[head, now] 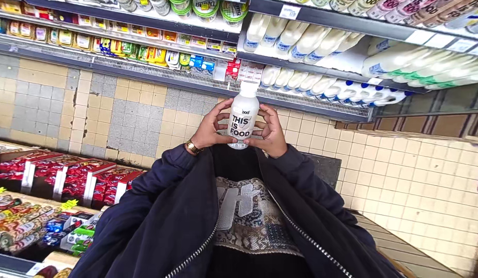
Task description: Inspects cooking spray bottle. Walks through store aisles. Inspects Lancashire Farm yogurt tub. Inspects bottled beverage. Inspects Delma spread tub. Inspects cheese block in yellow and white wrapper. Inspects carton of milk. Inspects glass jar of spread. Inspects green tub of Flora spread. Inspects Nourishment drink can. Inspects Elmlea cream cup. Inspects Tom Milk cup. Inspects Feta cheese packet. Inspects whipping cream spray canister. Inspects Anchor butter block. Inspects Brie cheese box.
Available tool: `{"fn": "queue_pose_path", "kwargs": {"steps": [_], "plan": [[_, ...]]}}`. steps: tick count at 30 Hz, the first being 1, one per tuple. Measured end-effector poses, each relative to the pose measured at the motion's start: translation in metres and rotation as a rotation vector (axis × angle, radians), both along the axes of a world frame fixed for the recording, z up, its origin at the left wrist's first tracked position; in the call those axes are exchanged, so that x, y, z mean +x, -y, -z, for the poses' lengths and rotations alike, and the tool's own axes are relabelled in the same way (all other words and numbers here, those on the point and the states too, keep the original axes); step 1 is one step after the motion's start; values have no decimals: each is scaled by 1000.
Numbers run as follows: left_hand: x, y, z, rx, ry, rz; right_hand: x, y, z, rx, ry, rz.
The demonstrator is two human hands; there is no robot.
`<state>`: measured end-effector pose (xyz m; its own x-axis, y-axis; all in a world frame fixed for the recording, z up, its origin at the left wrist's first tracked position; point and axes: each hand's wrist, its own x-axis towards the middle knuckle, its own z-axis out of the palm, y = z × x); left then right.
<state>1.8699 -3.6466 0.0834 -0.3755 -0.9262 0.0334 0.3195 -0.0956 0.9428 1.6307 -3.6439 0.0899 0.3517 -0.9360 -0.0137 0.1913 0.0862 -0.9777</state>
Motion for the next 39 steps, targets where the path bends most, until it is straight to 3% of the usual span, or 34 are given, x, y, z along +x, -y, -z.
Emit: {"fn": "queue_pose_path", "kwargs": {"steps": [39], "plan": [[15,12,3,-14,-29,30,10,7,-1,6,-3,8]]}}
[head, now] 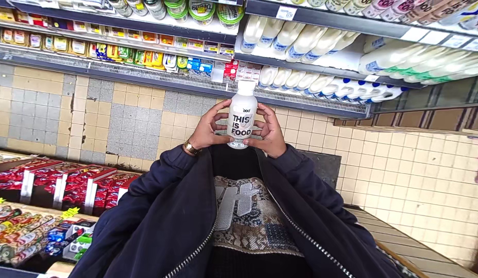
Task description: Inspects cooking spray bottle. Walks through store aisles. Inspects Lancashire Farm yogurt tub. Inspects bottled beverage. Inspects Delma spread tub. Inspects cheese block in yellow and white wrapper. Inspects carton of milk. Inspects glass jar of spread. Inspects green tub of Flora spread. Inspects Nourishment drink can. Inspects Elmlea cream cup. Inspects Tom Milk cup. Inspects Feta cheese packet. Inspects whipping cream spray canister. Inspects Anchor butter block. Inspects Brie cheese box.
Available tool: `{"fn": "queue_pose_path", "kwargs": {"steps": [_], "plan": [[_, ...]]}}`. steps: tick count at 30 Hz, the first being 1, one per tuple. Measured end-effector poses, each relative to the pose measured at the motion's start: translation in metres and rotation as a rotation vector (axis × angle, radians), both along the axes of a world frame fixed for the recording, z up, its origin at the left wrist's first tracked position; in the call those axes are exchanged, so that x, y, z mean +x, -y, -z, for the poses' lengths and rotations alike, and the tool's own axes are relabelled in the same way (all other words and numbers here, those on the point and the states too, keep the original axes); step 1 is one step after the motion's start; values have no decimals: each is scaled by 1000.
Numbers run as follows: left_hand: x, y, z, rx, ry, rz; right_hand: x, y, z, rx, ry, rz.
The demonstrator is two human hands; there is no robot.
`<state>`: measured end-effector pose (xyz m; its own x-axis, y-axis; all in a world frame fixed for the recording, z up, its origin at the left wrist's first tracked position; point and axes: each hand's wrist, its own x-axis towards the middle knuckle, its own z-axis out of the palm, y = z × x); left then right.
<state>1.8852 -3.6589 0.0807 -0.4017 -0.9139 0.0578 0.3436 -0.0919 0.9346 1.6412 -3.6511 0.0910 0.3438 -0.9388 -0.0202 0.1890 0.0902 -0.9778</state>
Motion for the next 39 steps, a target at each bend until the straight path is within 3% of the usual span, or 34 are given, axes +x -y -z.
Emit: {"fn": "queue_pose_path", "kwargs": {"steps": [15,25,33,39], "plan": [[-12,27,-4,14,12,-3,-11,28,3,-9,3,14],[-41,77,-25,60,44,41,-38,70,7,-46,19,39],[-86,136,-55,203,339,-79,-58,118,15,-224,-192,67],[-112,184,-70,89,529,-225,-71,168,25,-442,-319,108]]}}
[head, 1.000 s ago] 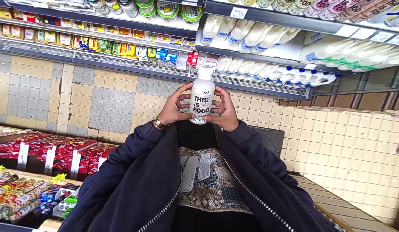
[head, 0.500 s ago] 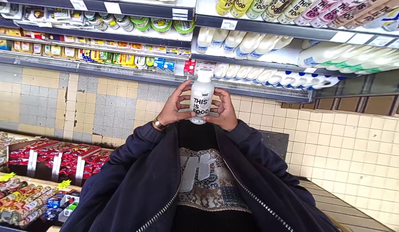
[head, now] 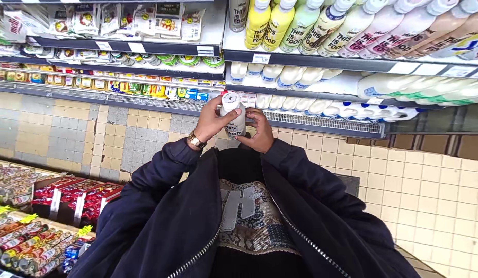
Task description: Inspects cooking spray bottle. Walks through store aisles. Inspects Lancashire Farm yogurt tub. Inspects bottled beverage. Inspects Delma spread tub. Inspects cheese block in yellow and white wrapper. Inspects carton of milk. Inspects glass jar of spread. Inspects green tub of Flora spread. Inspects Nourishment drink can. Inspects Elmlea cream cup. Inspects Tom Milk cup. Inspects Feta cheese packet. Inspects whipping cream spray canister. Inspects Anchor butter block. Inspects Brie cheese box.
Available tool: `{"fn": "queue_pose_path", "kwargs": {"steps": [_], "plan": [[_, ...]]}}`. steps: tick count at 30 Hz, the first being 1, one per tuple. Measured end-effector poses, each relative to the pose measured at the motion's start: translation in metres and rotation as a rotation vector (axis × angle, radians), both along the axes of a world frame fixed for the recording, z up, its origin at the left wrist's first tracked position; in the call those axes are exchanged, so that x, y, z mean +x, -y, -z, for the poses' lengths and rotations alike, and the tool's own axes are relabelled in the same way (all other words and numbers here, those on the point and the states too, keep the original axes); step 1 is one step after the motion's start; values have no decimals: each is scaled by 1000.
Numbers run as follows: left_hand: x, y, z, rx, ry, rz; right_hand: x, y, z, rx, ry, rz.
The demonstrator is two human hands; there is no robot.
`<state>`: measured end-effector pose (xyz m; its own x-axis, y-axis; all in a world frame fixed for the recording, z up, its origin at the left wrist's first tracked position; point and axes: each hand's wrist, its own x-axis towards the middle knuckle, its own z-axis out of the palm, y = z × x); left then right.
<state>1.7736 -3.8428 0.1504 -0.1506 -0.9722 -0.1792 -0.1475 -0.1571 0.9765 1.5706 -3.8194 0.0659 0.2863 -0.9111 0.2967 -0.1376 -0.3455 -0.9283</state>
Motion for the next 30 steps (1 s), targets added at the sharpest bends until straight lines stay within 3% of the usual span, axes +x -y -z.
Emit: {"fn": "queue_pose_path", "kwargs": {"steps": [6,9,13,16,20,30], "plan": [[-12,48,-4,-207,234,5,-13,55,19,-194,-86,23],[-19,71,-4,-237,343,-26,-19,77,23,-183,-107,12],[-26,95,-1,-278,362,-90,-44,88,24,-229,-135,3],[-32,114,-5,-289,386,-200,-75,87,23,-219,-152,17],[-32,195,19,-394,384,-347,-121,78,24,-162,-158,85],[-34,280,41,-404,489,-413,-192,26,32,-64,-75,218]]}}
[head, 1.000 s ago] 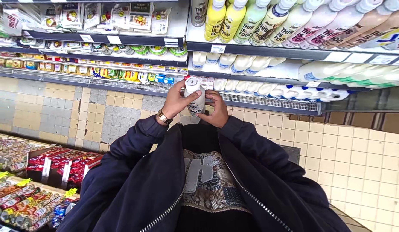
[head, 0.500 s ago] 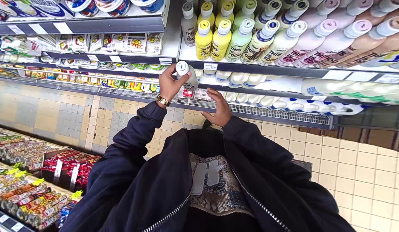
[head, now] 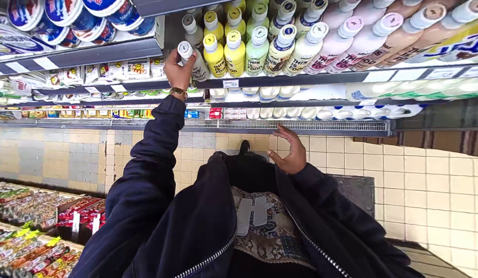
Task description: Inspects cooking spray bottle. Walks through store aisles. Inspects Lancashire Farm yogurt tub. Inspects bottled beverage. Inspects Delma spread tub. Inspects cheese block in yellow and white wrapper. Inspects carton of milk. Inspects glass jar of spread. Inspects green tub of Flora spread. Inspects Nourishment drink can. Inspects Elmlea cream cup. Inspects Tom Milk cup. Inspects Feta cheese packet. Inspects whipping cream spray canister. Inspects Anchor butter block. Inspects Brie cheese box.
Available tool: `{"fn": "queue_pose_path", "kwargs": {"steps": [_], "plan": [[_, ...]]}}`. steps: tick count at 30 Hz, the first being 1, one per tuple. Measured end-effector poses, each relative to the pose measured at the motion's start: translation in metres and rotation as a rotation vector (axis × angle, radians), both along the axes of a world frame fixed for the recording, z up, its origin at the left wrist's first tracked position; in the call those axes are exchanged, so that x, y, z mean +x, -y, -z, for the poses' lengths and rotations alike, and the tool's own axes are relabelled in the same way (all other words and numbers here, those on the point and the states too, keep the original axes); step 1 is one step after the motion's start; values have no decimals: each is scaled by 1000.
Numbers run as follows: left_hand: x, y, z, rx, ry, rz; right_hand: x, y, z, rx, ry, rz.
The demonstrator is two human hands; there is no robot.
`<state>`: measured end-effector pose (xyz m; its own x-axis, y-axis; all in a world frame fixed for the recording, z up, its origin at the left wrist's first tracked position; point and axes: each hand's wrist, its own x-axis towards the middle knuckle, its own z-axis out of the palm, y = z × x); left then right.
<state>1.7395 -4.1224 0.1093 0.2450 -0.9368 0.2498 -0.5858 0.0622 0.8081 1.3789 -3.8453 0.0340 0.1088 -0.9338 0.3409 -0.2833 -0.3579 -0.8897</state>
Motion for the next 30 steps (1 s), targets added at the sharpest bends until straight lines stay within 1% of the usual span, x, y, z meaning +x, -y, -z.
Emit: {"fn": "queue_pose_path", "kwargs": {"steps": [4,10,13,16,18,19,21,23,27,30], "plan": [[-3,16,9,0,-25,10,-7,-14,0,16,37,43],[-4,26,14,5,-38,26,3,-26,-2,30,64,82],[-7,24,10,35,-64,63,9,-35,0,28,87,113],[-4,20,11,21,-111,114,21,-46,-1,18,101,126],[-2,8,10,9,-101,136,30,-54,-4,9,94,121],[-3,-9,5,13,-74,146,34,-58,-5,6,91,119],[-7,-64,-9,57,-32,202,44,-67,-9,2,88,122],[-10,-127,-14,86,-70,344,56,-77,-16,18,97,129],[-5,-234,1,55,-321,553,87,-96,-27,35,168,112],[19,-305,13,86,-470,658,112,-110,-34,31,193,58]]}}
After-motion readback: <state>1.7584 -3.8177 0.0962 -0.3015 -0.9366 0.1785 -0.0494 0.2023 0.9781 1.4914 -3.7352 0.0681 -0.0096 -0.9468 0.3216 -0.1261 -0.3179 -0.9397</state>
